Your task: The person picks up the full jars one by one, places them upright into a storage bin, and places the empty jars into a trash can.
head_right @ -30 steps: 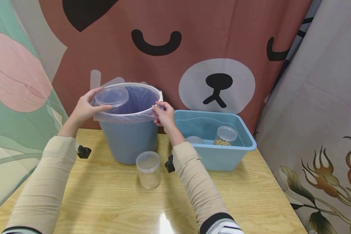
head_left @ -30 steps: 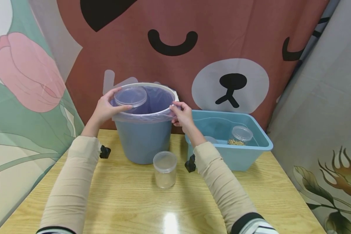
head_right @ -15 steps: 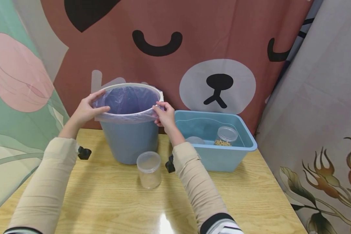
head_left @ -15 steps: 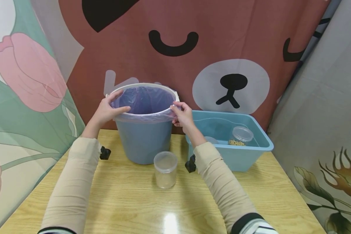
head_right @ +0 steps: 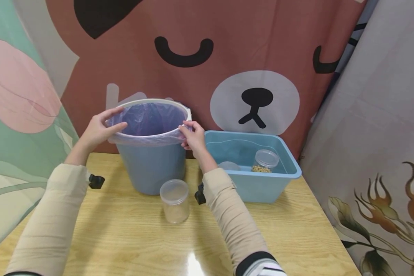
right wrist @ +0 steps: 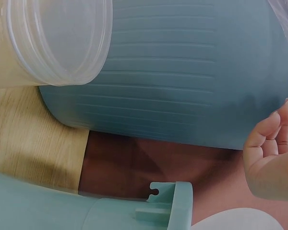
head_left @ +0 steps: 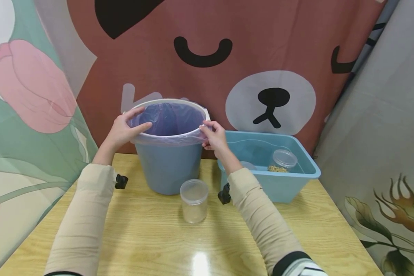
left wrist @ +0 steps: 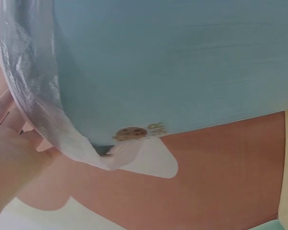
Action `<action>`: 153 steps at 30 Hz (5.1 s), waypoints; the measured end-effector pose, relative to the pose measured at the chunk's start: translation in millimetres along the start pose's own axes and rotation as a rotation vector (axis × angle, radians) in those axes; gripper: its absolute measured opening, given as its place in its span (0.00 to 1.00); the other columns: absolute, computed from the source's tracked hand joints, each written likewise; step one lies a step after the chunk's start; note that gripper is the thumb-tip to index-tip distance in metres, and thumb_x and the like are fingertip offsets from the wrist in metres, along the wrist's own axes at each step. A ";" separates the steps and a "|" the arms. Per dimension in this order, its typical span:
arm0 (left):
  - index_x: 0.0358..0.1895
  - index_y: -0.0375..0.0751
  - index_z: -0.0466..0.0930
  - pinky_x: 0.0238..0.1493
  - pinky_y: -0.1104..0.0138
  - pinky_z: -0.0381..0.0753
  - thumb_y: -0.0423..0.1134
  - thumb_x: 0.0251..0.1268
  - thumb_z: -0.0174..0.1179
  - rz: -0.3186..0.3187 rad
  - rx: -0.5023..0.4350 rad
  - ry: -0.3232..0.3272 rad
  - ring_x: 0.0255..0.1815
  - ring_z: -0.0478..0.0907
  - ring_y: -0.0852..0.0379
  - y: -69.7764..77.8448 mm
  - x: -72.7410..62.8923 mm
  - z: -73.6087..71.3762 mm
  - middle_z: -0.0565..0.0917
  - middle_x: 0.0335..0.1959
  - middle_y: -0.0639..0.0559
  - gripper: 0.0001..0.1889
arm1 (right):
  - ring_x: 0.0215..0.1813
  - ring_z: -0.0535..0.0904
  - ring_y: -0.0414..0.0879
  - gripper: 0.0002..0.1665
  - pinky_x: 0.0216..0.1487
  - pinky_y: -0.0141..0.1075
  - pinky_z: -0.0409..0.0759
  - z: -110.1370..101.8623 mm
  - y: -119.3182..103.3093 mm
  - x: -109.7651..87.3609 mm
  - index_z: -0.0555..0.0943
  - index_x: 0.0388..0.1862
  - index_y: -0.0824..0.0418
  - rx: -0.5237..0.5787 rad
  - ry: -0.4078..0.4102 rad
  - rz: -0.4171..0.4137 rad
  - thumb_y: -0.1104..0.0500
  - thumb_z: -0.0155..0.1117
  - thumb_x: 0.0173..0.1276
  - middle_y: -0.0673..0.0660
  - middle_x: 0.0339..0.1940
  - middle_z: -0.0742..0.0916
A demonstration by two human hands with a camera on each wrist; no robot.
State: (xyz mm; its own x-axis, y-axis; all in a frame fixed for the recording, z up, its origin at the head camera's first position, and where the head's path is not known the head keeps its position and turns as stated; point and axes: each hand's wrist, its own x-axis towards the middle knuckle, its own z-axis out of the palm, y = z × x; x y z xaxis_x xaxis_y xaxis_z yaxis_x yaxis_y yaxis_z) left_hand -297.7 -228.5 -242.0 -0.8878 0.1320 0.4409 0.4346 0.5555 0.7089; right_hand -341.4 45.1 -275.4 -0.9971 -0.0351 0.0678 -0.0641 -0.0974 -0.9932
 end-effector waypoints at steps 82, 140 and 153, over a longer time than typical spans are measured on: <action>0.39 0.28 0.79 0.38 0.56 0.74 0.24 0.42 0.66 0.439 -0.082 -0.029 0.41 0.75 0.43 53.7 -94.4 88.7 0.80 0.38 0.39 0.16 | 0.09 0.69 0.41 0.22 0.12 0.30 0.69 -2.4 2.7 -2.3 0.73 0.54 0.57 -0.075 -0.012 -0.037 0.54 0.60 0.61 0.53 0.22 0.77; 0.38 0.39 0.66 0.55 0.48 0.63 0.39 0.39 0.71 0.296 0.068 -0.316 0.60 0.59 0.36 -27.8 -109.8 182.3 0.61 0.60 0.31 0.24 | 0.08 0.68 0.41 0.22 0.11 0.29 0.68 -0.8 5.8 -2.1 0.72 0.54 0.59 -0.049 -0.008 -0.077 0.56 0.60 0.62 0.53 0.15 0.75; 0.37 0.39 0.70 0.51 0.47 0.67 0.41 0.36 0.73 0.315 0.015 -0.218 0.58 0.63 0.36 -28.2 -110.3 188.3 0.68 0.56 0.32 0.25 | 0.08 0.68 0.41 0.22 0.11 0.29 0.68 -0.6 5.2 -2.6 0.71 0.55 0.60 -0.043 -0.018 -0.085 0.56 0.60 0.62 0.53 0.16 0.75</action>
State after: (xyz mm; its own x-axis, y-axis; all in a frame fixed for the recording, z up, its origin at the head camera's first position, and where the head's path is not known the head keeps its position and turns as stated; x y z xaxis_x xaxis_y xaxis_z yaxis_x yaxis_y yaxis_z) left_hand -240.5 -104.1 -414.4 -0.7234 0.4685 0.5072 0.6902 0.4718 0.5487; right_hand -339.2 45.3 -280.8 -0.9871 -0.0468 0.1531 -0.1504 -0.0576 -0.9870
